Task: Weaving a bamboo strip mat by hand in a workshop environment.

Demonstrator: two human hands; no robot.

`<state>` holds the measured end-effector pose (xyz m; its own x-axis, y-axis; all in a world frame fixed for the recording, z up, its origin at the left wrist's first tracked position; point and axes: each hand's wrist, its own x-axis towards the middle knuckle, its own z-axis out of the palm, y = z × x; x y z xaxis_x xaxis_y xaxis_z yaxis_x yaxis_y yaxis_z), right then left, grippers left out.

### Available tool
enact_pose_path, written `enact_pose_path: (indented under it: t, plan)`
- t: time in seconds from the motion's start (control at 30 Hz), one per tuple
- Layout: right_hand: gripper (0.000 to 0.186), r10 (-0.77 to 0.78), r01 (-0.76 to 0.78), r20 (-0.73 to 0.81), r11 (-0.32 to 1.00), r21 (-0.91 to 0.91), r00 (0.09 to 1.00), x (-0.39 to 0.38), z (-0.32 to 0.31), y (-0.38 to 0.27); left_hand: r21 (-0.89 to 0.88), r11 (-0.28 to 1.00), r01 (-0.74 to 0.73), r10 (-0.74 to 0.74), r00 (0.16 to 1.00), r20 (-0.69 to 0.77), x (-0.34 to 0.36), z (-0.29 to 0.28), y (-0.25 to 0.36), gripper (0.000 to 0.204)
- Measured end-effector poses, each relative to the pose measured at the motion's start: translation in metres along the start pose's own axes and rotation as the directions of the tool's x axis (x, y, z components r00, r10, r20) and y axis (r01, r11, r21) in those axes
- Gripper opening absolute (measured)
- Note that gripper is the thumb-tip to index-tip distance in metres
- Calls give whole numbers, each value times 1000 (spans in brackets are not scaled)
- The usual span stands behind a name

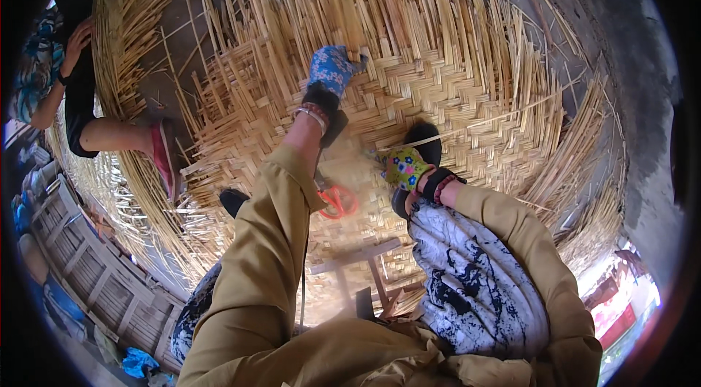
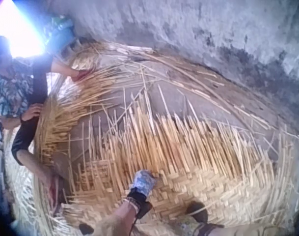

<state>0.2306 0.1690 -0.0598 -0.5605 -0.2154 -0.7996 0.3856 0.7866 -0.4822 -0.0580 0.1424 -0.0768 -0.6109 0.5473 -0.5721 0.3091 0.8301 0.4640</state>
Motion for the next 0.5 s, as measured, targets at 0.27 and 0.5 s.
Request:
enact_pose_path:
  t: [0.27,0.5]
  plan:
    - [40,-33,33,3,999,22,999,11,-5,-4,-798,592,109,-75,994,80,1,5,-6,17]
    - [42,-65,56,89,994,98,994,28,-13,-10,-720,688,97,-154,988,-14,2,25,-12,15]
